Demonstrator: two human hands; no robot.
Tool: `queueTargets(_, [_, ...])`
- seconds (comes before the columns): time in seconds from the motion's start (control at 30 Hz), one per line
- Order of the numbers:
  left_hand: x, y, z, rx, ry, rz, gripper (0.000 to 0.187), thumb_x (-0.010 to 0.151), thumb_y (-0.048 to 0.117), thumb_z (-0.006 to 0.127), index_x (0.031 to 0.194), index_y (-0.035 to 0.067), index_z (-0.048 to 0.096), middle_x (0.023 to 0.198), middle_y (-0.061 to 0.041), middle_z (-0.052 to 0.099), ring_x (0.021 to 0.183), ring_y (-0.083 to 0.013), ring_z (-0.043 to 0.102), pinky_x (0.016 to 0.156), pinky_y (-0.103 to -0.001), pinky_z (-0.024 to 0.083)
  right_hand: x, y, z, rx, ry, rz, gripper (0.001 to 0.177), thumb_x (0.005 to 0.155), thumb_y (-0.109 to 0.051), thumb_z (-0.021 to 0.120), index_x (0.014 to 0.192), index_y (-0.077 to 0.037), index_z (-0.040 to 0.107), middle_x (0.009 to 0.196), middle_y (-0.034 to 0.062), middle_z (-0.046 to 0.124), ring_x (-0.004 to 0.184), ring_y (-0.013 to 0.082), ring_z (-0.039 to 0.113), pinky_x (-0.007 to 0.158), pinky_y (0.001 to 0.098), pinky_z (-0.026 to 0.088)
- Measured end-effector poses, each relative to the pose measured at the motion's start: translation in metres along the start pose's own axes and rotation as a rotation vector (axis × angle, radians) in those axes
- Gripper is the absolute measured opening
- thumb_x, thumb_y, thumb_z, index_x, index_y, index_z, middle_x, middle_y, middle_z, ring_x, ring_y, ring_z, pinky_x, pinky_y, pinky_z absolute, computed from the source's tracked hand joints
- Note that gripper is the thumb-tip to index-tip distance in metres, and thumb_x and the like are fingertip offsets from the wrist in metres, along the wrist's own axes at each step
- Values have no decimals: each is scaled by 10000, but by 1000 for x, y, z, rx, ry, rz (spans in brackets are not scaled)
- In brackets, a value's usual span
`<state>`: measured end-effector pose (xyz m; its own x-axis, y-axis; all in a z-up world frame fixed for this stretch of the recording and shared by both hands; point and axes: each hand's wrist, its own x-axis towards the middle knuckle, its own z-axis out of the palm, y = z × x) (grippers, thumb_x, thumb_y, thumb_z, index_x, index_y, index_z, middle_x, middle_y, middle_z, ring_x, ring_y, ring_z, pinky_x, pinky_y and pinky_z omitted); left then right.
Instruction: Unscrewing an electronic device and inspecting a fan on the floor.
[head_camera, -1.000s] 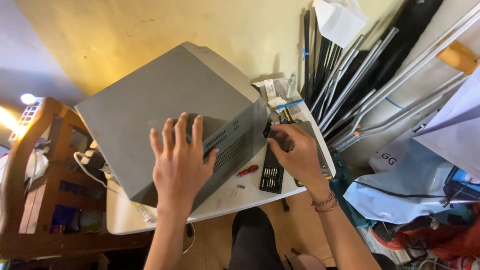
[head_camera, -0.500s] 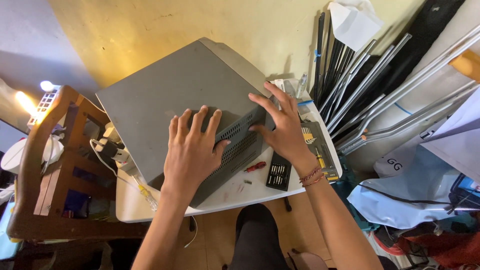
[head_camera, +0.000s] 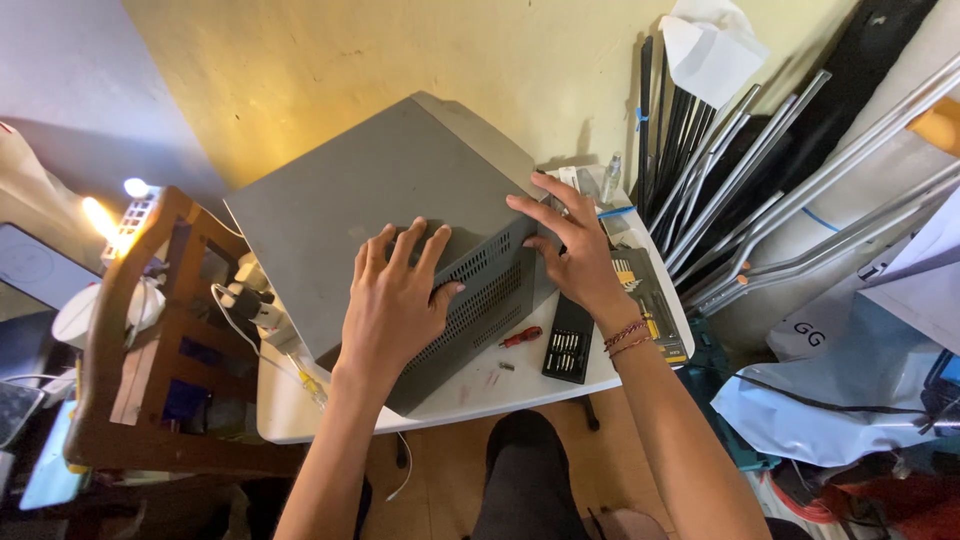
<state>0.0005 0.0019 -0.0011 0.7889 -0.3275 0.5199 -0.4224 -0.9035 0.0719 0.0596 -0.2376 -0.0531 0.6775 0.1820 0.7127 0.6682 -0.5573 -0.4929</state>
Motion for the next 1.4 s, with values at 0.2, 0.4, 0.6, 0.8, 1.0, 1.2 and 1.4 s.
queueTargets(0.2, [2, -11, -21, -41, -172, -30, 739, 768, 308, 815, 1441, 220, 524, 1525, -49, 485, 1403, -330, 422, 1162, -547, 309, 0, -1, -7, 21, -11, -22, 641, 808, 105, 735, 1361, -214, 668, 1522, 50, 511, 1366, 308, 520, 1152, 413, 456])
queueTargets(0.4, [5, -11, -28, -60, -284, -83, 813, 737, 311, 839, 1463, 279, 474, 1570, 39, 421, 1442, -268, 364, 1198, -578, 218, -8, -7, -5, 89, 63, 41, 591, 818, 50, 773, 1359, -147, 639, 1500, 70, 531, 1367, 304, 536, 1098, 407, 485])
queueTargets(0.6, [10, -4, -25, -19, -315, -114, 887, 694, 313, 856, 1484, 285, 454, 1600, 43, 402, 1430, -287, 338, 1196, -578, 196, -42, 7, 35, 235, 317, 333, 387, 864, -48, 809, 1210, -57, 636, 1262, 80, 613, 1117, 188, 647, 869, 309, 593])
queueTargets(0.8, [10, -3, -26, -6, -312, -105, 852, 708, 298, 850, 1462, 263, 456, 1580, 34, 399, 1431, -303, 328, 1195, -580, 191, -52, 8, 57, 343, 350, 473, 128, 932, -92, 769, 1029, -18, 729, 1014, 54, 726, 855, 113, 712, 737, 264, 592])
queueTargets(1.0, [9, -5, -21, 29, -307, -86, 872, 706, 317, 859, 1475, 262, 453, 1583, 28, 398, 1425, -296, 341, 1196, -576, 204, -44, 7, 61, 427, 361, 619, 132, 954, -121, 746, 1014, -4, 760, 911, 60, 765, 807, 99, 697, 728, 246, 561])
queueTargets(1.2, [10, -5, -20, 27, -287, -45, 890, 694, 315, 868, 1483, 220, 466, 1584, 2, 416, 1417, -299, 366, 1193, -555, 224, -40, 11, 60, 304, 411, 482, 102, 916, -63, 756, 984, 11, 739, 895, 69, 750, 767, 116, 713, 697, 257, 561])
queueTargets(1.4, [6, -2, -20, 4, -250, -44, 879, 682, 285, 868, 1476, 218, 495, 1573, -5, 446, 1421, -303, 370, 1208, -546, 217, -45, 9, 35, 104, 322, 177, 140, 895, -8, 782, 1003, 3, 694, 969, 103, 693, 803, 186, 705, 694, 282, 566])
